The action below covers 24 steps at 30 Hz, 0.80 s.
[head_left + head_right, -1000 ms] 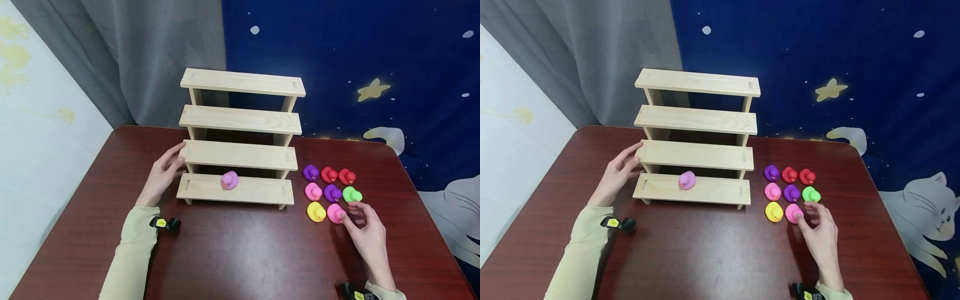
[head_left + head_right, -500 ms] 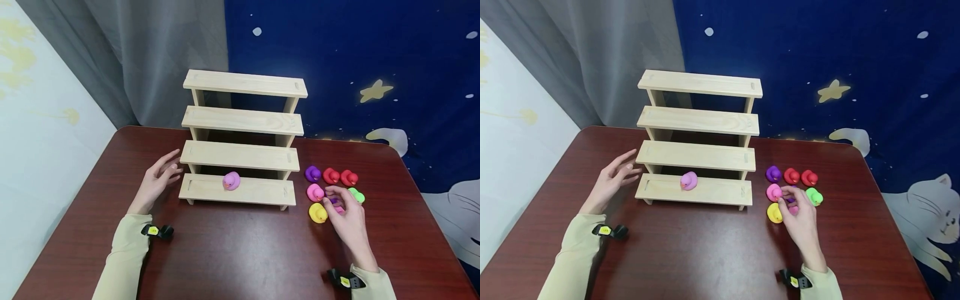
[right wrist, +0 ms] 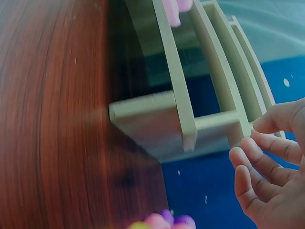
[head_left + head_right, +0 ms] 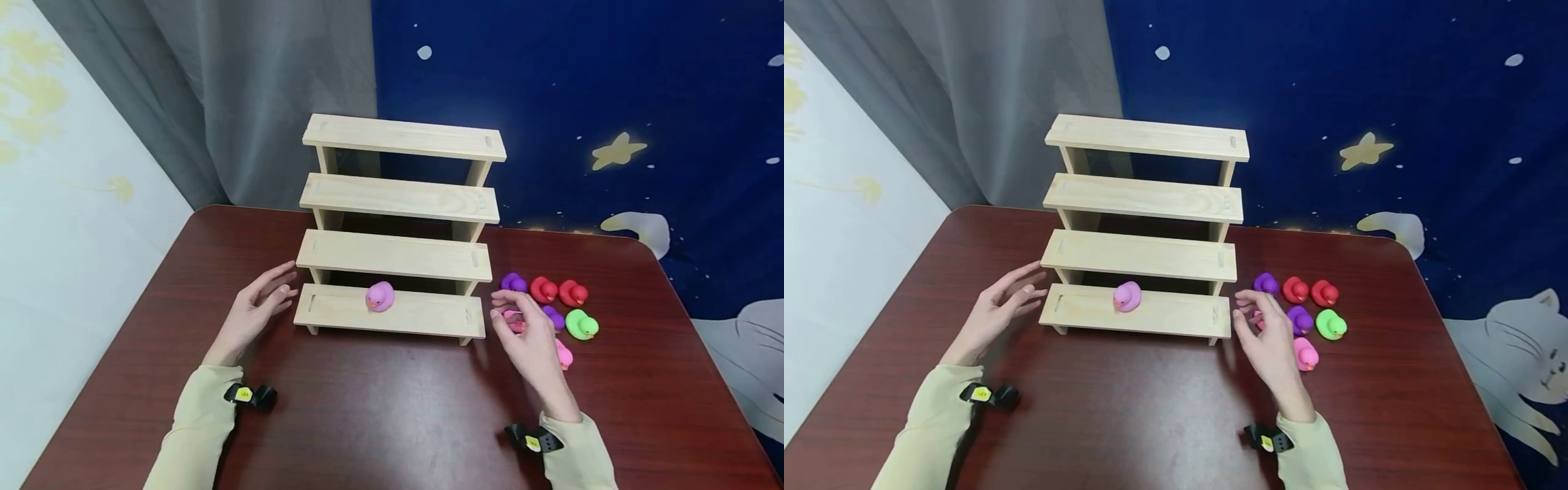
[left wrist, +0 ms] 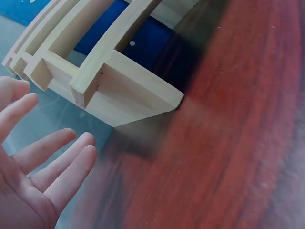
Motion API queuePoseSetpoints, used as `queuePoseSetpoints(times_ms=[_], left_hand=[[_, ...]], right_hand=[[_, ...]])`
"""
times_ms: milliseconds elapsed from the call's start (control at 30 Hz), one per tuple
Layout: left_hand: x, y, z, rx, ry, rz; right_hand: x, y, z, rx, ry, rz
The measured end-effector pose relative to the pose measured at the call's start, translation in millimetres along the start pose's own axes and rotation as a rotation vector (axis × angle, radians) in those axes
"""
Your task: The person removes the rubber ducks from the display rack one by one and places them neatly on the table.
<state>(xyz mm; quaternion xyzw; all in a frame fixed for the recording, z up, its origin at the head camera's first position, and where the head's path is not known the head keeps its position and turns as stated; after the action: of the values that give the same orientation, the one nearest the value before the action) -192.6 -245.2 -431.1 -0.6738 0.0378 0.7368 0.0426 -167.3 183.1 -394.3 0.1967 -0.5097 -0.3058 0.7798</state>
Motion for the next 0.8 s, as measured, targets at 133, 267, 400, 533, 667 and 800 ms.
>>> queuePoseSetpoints(times_ms=[133,267,400,533,667,800], left_hand=[[4.0,-3.2,-2.8,0.045,0.005,-0.026],[9.0,-8.6,-4.9,0.09,0.031,-0.032],[11.6,-13.0,-5.7,0.115,0.04,-0.003],[13.0,-16.5,-5.5,0.135,0.047,0.018],[16.9,-19.8,-6.2,0.179,0.083,0.015],[21.9,-21.5,-6.5,0.207,0.13,-0.04]], right_hand=[[13.9,-14.0,5.0,0.024,0.077,0.008],[27.2,-27.9,8.4,0.055,0.161,0.019],[37.2,-40.4,9.7,0.095,0.184,0.032],[44.4,-49.9,10.5,0.112,0.195,0.04],[49.1,-58.2,11.5,0.122,0.211,0.051],[52.8,-67.6,13.1,0.149,0.218,0.063]])
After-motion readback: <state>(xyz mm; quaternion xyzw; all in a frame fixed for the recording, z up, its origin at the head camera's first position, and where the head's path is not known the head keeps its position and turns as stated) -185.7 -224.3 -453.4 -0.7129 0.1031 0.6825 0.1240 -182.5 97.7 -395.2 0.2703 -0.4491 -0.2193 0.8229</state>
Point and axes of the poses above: each hand's wrist, its own z-axis towards the middle knuckle, its own y-axis out of the back of the hand, x = y × z, the point moved 6 cm from there along z, towards the middle knuckle, and after that the axes turned 12 degrees about -z, right-handed, at the moved point
